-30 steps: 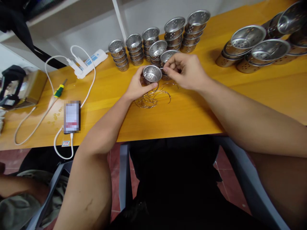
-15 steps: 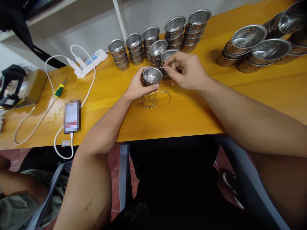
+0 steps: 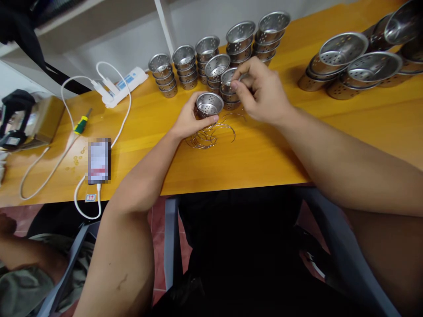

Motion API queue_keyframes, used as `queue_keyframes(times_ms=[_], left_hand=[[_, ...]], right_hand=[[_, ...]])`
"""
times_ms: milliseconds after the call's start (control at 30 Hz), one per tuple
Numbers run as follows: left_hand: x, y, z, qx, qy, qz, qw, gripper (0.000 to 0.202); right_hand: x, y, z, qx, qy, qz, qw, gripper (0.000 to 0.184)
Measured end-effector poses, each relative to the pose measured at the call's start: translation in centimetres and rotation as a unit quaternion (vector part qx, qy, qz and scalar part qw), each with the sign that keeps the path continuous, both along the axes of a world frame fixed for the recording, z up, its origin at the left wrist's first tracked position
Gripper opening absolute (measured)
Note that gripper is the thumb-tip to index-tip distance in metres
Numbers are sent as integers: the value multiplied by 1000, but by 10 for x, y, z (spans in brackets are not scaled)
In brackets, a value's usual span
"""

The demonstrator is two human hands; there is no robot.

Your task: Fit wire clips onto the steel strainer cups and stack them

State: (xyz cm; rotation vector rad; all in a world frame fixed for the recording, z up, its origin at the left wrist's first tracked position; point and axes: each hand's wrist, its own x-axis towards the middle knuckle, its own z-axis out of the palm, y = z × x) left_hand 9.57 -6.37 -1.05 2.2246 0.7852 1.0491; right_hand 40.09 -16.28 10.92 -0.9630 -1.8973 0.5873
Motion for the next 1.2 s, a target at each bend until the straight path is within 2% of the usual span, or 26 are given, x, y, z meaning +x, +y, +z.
queue_keyframes(times_ms=[333,600,867,1100,1200], left_hand=[[2,-2,4,-16,2,-20,1000,124],[2,-6,7,-27,-1,-35,999,122],[3,-6,6,-34,0,-40,999,123],[3,-9,12,-42,-2,-32,999,122],[3,-9,12,-38,1,-34,999,123]], right_hand=[[-1,3,-5,-28,-2,31,999,73],[0,1,-4,-68,22,14,997,70],[-2,6,-8,-24,28,29,999,75],[0,5,-8,-48,30,36,998,70],[0,6,-9,-36,25,41,998,70]])
